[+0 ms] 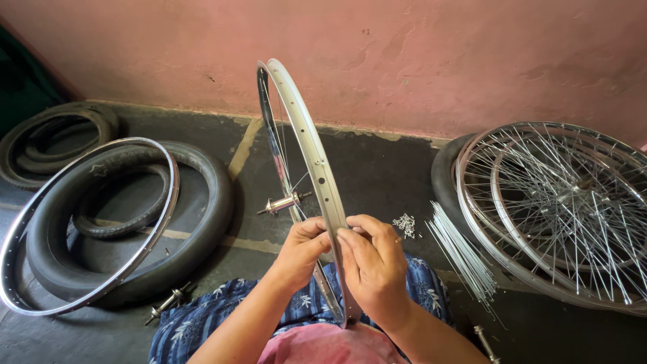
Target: The person laces a bicycle wheel by inserting spokes through the hub and rim. They repeatedly pick up spokes, thread them through the hub flange, and insert the other end into the rim holes, gradually building the wheel structure.
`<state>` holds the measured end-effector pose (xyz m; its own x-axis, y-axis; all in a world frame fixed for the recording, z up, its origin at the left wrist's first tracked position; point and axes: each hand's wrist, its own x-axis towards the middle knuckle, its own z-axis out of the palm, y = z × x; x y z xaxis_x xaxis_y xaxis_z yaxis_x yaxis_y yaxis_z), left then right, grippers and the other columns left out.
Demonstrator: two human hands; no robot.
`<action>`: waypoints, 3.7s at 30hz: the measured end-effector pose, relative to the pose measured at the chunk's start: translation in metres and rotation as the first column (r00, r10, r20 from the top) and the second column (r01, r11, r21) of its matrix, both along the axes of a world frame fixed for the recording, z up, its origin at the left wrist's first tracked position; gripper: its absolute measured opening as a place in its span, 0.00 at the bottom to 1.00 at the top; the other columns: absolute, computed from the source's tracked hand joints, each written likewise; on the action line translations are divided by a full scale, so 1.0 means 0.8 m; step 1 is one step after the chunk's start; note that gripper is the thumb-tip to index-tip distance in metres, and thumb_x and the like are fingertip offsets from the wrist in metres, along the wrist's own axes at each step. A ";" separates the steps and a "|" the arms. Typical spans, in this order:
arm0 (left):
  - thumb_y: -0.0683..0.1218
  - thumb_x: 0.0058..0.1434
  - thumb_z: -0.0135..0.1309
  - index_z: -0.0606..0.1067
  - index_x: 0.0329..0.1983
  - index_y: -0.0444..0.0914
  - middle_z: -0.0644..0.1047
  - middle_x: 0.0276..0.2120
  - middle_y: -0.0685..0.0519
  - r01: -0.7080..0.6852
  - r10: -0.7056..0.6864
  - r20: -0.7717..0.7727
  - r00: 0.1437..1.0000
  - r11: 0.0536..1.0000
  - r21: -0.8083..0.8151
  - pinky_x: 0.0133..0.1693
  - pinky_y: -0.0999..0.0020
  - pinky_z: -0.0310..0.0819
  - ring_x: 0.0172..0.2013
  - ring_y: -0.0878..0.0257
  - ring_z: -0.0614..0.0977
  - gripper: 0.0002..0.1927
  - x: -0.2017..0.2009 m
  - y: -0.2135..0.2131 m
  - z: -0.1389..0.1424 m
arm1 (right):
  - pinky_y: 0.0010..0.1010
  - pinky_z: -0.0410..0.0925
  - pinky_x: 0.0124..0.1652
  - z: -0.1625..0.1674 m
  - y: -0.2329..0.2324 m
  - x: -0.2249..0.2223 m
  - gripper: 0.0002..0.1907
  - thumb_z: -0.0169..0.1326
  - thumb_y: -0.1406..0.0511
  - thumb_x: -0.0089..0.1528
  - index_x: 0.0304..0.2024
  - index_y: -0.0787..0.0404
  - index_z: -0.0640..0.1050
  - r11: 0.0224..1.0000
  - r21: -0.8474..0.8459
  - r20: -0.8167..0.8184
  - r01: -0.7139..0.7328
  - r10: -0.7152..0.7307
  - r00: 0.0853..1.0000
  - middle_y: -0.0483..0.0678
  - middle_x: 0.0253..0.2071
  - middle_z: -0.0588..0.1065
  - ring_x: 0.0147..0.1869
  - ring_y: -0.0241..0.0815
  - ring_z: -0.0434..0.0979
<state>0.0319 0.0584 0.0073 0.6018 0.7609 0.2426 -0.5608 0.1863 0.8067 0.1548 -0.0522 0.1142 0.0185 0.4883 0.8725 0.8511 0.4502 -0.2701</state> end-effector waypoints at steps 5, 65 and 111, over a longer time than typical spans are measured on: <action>0.45 0.66 0.60 0.81 0.46 0.34 0.82 0.37 0.55 -0.019 0.019 -0.024 1.000 1.000 -0.004 0.40 0.74 0.70 0.36 0.71 0.78 0.10 0.001 0.000 -0.002 | 0.36 0.72 0.45 -0.002 0.005 -0.003 0.11 0.63 0.75 0.58 0.43 0.65 0.79 0.999 0.046 0.015 0.015 -0.016 1.000 0.52 0.47 0.76 0.46 0.49 0.78; 0.45 0.68 0.59 0.81 0.46 0.35 0.79 0.35 0.58 -0.058 0.058 -0.016 0.998 0.998 0.019 0.39 0.74 0.69 0.34 0.72 0.75 0.09 0.004 0.001 -0.010 | 0.37 0.73 0.49 -0.011 0.011 0.002 0.12 0.63 0.78 0.58 0.44 0.70 0.79 0.992 0.118 0.098 -0.040 0.028 0.995 0.52 0.48 0.76 0.51 0.51 0.80; 0.49 0.63 0.60 0.78 0.45 0.41 0.81 0.37 0.59 0.147 -0.143 -0.082 0.986 0.988 0.040 0.42 0.73 0.72 0.38 0.70 0.79 0.11 -0.012 0.008 0.015 | 0.40 0.75 0.56 -0.100 0.008 0.011 0.30 0.52 0.79 0.64 0.66 0.62 0.59 0.949 0.122 -0.241 -0.290 0.312 0.919 0.62 0.59 0.70 0.57 0.53 0.79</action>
<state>0.0225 0.0644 0.0197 0.7235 0.6534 0.2227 -0.4650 0.2228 0.8568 0.1639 -0.0459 0.0343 0.1077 0.4326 0.8951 0.5797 0.7042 -0.4100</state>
